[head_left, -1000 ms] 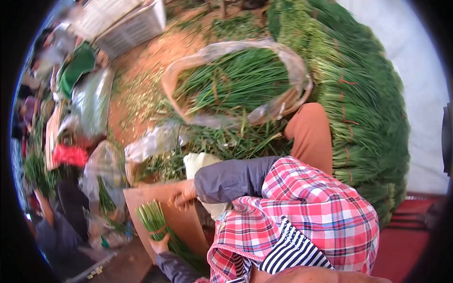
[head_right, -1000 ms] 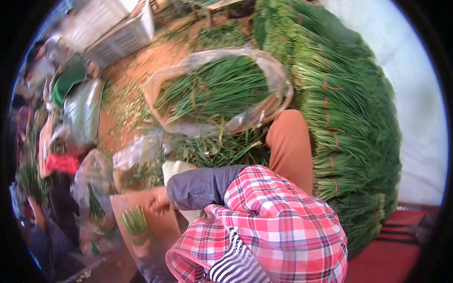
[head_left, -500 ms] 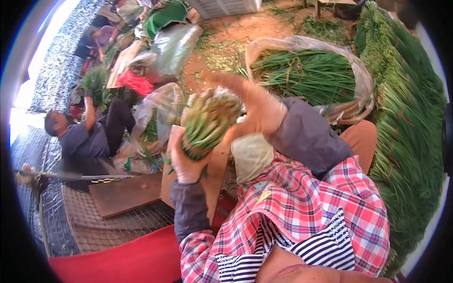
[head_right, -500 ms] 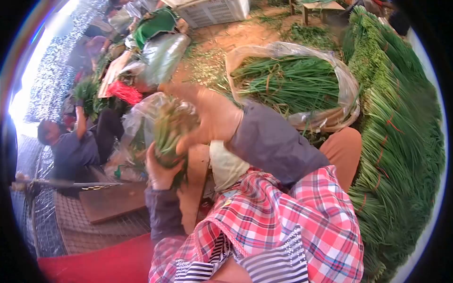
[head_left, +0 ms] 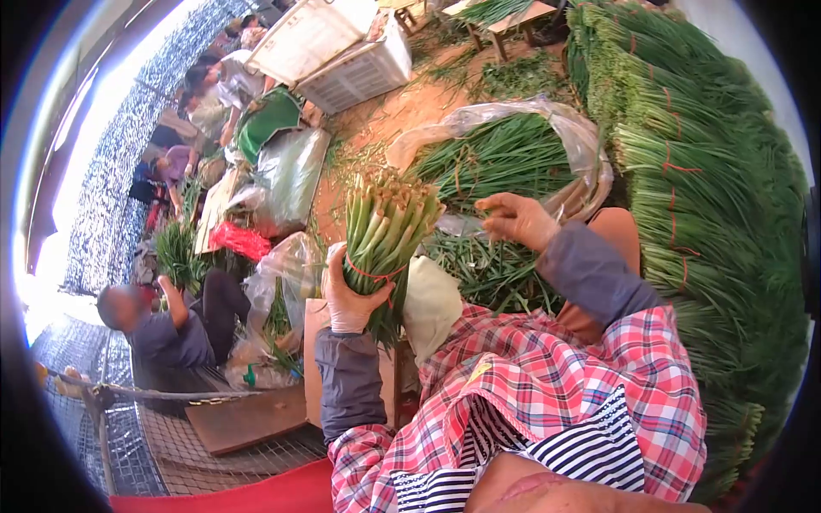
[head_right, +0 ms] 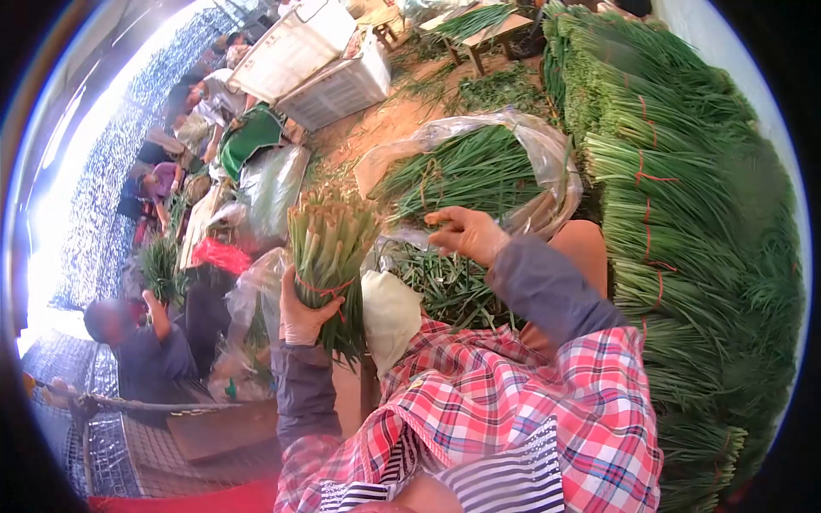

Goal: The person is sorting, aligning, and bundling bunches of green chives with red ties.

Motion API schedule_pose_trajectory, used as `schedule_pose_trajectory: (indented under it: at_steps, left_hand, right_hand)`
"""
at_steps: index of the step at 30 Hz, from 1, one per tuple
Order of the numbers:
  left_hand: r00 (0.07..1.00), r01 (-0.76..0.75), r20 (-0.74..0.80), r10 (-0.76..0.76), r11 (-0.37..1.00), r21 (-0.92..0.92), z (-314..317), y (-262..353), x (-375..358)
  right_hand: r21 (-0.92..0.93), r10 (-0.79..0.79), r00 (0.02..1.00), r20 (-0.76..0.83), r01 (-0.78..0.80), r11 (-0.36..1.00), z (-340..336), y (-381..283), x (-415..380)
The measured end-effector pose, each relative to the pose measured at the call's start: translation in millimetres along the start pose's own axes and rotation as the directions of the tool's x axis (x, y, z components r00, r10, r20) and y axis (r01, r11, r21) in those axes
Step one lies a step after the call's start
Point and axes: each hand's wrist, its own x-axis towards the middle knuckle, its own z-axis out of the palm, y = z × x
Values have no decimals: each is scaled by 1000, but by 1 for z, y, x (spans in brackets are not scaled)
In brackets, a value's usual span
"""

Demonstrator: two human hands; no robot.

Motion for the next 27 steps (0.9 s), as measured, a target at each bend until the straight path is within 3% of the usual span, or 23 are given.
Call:
schedule_pose_trajectory:
  at_steps: [3,6,7,9,11,12,13,14,15,16,17,18,19,21,24,25,27]
  left_hand:
    - [998,55,33,-51,992,-114,14,19,11]
    - [999,-21,24,22,998,-51,29,15,11]
    - [995,-95,49,88,984,152,33,28,8]
    - [999,-49,-5,49,993,110,38,28,2]
    - [1000,25,-12,-25,999,37,45,13,-6]
    - [1000,19,-23,-16,992,128,43,8,-8]
    - [990,138,-14,-139,988,-64,46,30,-7]
    - [995,-87,-24,94,978,189,37,5,-3]
    - [995,87,-35,-90,994,-71,41,24,-1]
    - [988,-143,-47,146,988,60,35,5,8]
    - [976,-217,10,217,969,115,38,20,14]
    - [957,-288,65,281,943,167,34,45,18]
    - [878,-477,168,448,845,242,35,70,27]
    - [677,-736,330,658,597,320,48,99,46]
    - [528,-848,600,601,334,412,70,138,59]
    - [543,-826,607,580,237,512,75,141,65]
    - [627,-767,438,644,409,495,84,152,78]
  right_hand:
    - [-231,-484,866,-128,448,863,24,-33,-20]
    - [-415,-540,836,-95,460,785,41,-62,-22]
    - [-405,-528,839,-135,440,802,42,-59,-14]
    - [-393,-497,837,-231,387,834,31,-42,13]
    - [-16,-290,872,-395,309,951,-8,-40,28]
    - [177,-177,872,-457,285,942,-28,-37,27]
    - [230,38,978,-205,11,973,-38,-25,25]
    - [216,259,963,68,-268,939,-42,-12,18]
    - [198,346,900,266,-402,894,-31,-3,-2]
    - [230,368,710,601,-594,771,-22,22,-7]
    - [217,263,520,812,-689,692,-10,69,3]
    - [249,222,450,865,-769,589,5,90,3]
    - [345,69,498,864,-688,638,11,85,-4]
    - [610,-62,702,709,-567,554,20,57,-11]
    - [810,-92,901,425,-333,483,20,11,-11]
    - [846,-104,941,323,-239,476,17,-4,-12]
    - [877,-143,980,141,-57,476,0,-39,-22]
